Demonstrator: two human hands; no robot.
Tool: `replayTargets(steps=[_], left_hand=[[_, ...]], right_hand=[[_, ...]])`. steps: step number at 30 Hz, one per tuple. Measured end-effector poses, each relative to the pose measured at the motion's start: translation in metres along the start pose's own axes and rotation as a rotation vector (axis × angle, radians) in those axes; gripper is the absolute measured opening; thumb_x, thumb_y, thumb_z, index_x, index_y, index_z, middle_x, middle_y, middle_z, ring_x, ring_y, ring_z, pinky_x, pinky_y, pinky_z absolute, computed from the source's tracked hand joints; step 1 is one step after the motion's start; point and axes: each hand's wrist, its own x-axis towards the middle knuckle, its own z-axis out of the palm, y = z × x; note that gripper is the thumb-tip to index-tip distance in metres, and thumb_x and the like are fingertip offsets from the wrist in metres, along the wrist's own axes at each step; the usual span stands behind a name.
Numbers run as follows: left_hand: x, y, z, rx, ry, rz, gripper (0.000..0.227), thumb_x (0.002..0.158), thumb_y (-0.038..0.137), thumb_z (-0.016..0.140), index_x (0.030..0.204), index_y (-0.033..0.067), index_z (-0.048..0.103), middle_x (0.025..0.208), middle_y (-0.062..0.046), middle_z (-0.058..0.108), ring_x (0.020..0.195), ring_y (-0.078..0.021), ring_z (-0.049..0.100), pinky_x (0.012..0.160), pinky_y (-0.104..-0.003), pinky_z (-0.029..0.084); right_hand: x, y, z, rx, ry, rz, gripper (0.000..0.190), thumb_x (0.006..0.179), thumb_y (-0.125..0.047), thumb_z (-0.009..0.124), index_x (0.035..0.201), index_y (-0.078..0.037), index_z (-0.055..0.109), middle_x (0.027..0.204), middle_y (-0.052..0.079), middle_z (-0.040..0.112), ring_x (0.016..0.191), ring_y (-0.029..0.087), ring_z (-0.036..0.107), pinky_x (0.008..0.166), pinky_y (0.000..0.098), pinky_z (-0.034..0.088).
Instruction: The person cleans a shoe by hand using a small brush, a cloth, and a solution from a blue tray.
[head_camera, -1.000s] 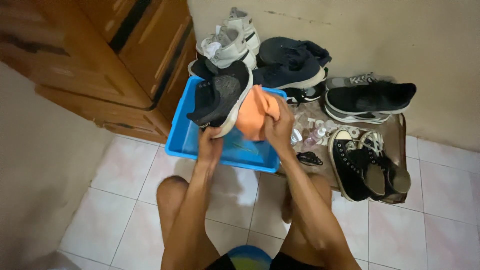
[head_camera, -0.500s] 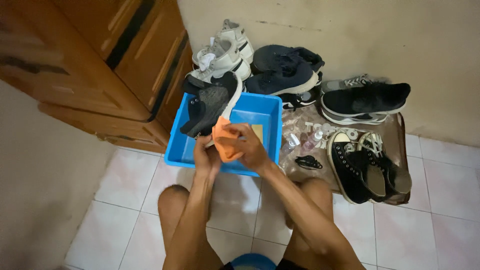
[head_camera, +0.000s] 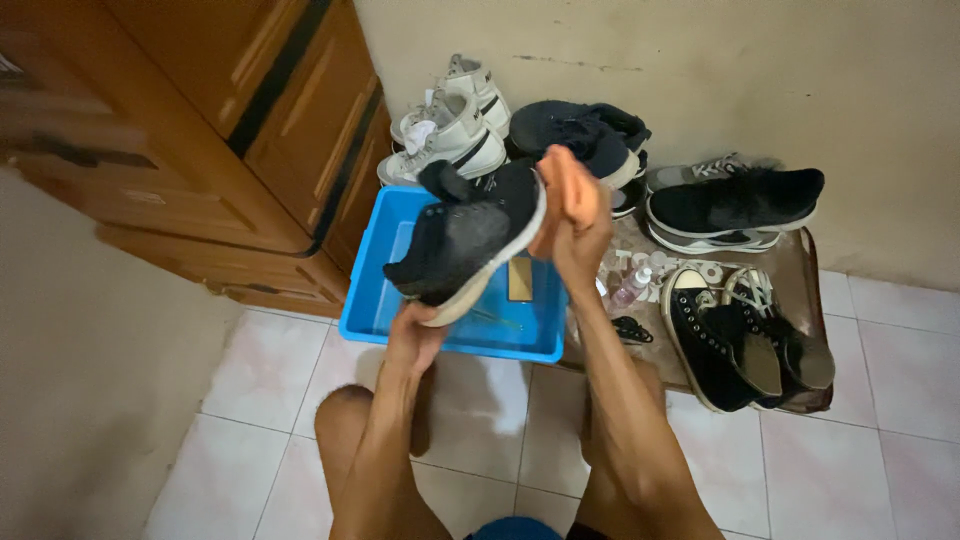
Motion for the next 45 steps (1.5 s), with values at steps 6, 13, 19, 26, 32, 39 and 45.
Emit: replayTargets(steps=[6,13,19,26,32,39,45], left_hand=[[0.020,-0.012,-0.065,0.162,-0.106,0.124,0.074,0.060,-0.012,0.059,0.133,-0.0007,0.062,0.124,-0.026,0.067,0.111,-0.0444,0.068,0.091,-0.059,0.056],[-0.001,0.024,-0.049,0.153,-0.105,0.147,0.078,0.058,-0.011,0.054,0.134,0.0017,0.059,0.125,-0.025,0.066,0.116,-0.0462,0.065,0.095,-0.062,0.055],[-0.009,0.029,-0.030,0.234,-0.152,0.137,0.076,0.055,-0.006,0.055,0.131,-0.0008,0.062,0.112,-0.026,0.070,0.100,-0.0457,0.071,0.082,-0.060,0.061],[0.010,0.012,-0.050,0.283,-0.121,0.260,0.068,0.059,-0.010,0.059,0.127,-0.0014,0.062,0.104,-0.023,0.072,0.091,-0.0368,0.074,0.077,-0.054,0.063],[-0.008,0.033,0.007,0.285,-0.056,0.306,0.067,0.060,-0.008,0.061,0.127,-0.0010,0.065,0.108,-0.021,0.073,0.089,-0.0325,0.074,0.076,-0.046,0.062],[0.020,-0.004,-0.068,0.296,-0.061,0.216,0.072,0.052,-0.018,0.060,0.121,0.0012,0.063,0.101,-0.019,0.071,0.092,-0.0385,0.073,0.079,-0.052,0.061],[0.003,0.003,-0.056,0.325,-0.005,0.283,0.078,0.053,-0.021,0.061,0.127,0.0028,0.059,0.102,-0.018,0.069,0.095,-0.0357,0.073,0.082,-0.054,0.063]], right_hand=[[-0.025,-0.017,-0.017,-0.077,-0.387,0.002,0.041,0.093,-0.002,0.048,0.119,-0.017,0.075,0.114,0.009,0.063,0.099,0.036,0.060,0.091,0.0440,0.049],[0.021,-0.027,-0.052,0.292,-0.607,0.146,0.059,0.106,-0.047,0.036,0.115,-0.007,0.079,0.106,0.013,0.075,0.099,0.025,0.070,0.094,0.0387,0.054],[0.004,-0.017,-0.034,0.080,-0.219,-0.030,0.028,0.102,-0.006,0.049,0.116,0.006,0.070,0.117,0.025,0.065,0.120,0.044,0.061,0.111,0.0529,0.043],[-0.057,-0.036,-0.017,0.027,-0.525,0.143,0.036,0.108,-0.018,0.040,0.126,-0.002,0.067,0.133,0.027,0.062,0.128,0.047,0.057,0.110,0.0574,0.042],[-0.054,-0.022,-0.020,0.047,-0.498,0.118,0.039,0.098,-0.016,0.039,0.117,-0.012,0.074,0.118,0.012,0.075,0.112,0.035,0.069,0.098,0.0511,0.055],[-0.023,-0.005,-0.013,0.042,-0.302,0.109,0.043,0.094,0.011,0.037,0.123,0.001,0.068,0.125,0.029,0.066,0.122,0.053,0.058,0.105,0.0607,0.047],[-0.046,-0.028,-0.013,-0.066,-0.439,0.131,0.034,0.109,-0.014,0.043,0.132,-0.005,0.067,0.140,0.025,0.061,0.132,0.051,0.052,0.105,0.0585,0.050]])
